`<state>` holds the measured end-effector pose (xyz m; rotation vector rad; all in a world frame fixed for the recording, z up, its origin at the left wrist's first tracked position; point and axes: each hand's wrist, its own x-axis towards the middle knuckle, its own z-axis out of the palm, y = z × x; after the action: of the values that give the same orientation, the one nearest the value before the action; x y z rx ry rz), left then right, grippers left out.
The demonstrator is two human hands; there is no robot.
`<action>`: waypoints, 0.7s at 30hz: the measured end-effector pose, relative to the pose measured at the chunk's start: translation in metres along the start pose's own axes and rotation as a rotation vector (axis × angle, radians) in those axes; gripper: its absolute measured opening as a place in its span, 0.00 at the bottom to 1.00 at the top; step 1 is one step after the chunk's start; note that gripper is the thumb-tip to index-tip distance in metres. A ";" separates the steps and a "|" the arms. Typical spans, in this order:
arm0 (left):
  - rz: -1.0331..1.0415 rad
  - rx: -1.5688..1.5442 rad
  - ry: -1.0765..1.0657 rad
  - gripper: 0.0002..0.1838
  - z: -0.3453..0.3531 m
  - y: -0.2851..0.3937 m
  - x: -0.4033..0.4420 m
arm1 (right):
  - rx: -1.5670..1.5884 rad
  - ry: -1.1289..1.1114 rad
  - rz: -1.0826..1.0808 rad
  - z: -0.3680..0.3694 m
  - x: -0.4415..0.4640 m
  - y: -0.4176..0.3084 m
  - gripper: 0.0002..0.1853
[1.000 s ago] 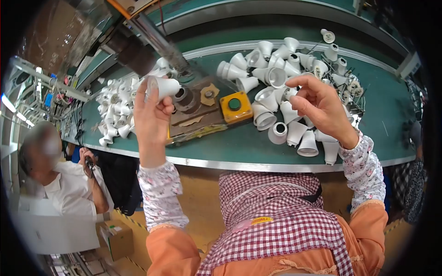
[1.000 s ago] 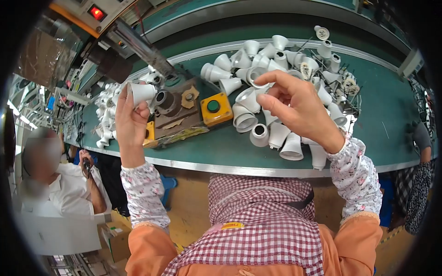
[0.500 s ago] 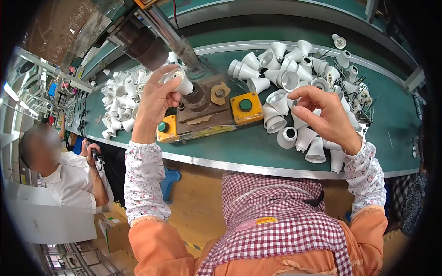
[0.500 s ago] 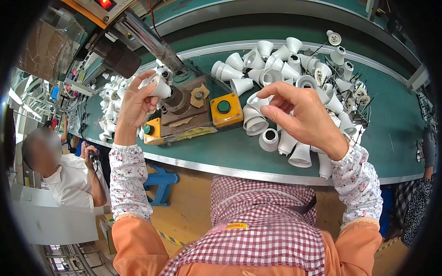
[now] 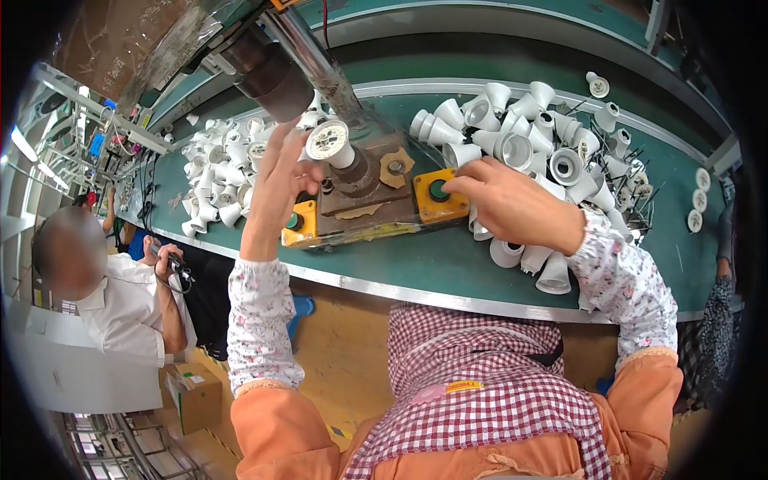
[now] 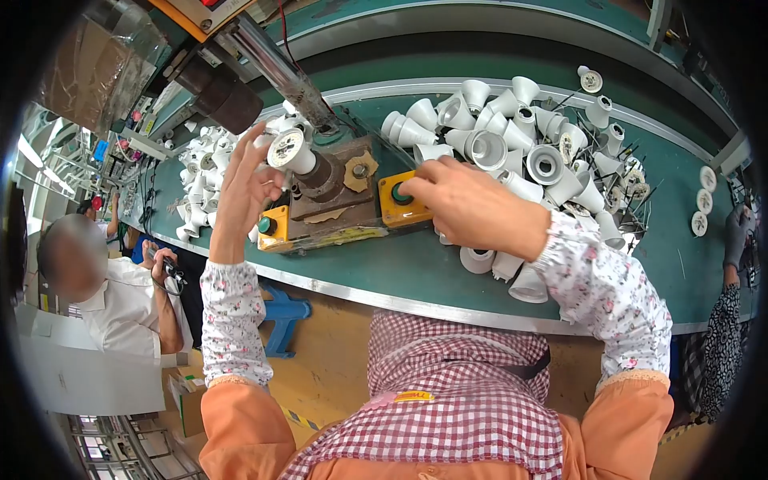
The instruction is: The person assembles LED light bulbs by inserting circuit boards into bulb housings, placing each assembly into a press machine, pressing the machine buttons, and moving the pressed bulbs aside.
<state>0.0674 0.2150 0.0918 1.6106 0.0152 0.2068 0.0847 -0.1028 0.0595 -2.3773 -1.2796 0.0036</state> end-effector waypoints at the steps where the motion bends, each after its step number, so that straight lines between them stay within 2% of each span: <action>1: 0.047 0.031 0.044 0.23 -0.010 -0.004 -0.006 | -0.120 0.004 -0.042 0.011 0.005 0.004 0.24; 2: 0.093 0.331 0.090 0.22 -0.019 -0.007 -0.017 | -0.238 0.008 -0.085 0.019 0.009 0.007 0.25; 4: 0.181 0.936 0.179 0.21 -0.036 -0.015 -0.050 | -0.262 -0.046 -0.032 0.024 0.014 0.007 0.28; 6: 0.372 1.277 0.070 0.18 -0.052 -0.036 -0.079 | -0.283 -0.071 -0.018 0.023 0.016 0.007 0.29; 16: 0.441 1.311 0.101 0.17 -0.044 -0.057 -0.095 | -0.329 -0.073 -0.069 0.020 0.018 0.010 0.32; 21: 0.444 1.320 0.092 0.17 -0.042 -0.057 -0.096 | -0.312 -0.083 -0.065 0.019 0.018 0.009 0.30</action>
<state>-0.0262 0.2466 0.0248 2.9085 -0.1707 0.7154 0.0987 -0.0854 0.0422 -2.6172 -1.4893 -0.1279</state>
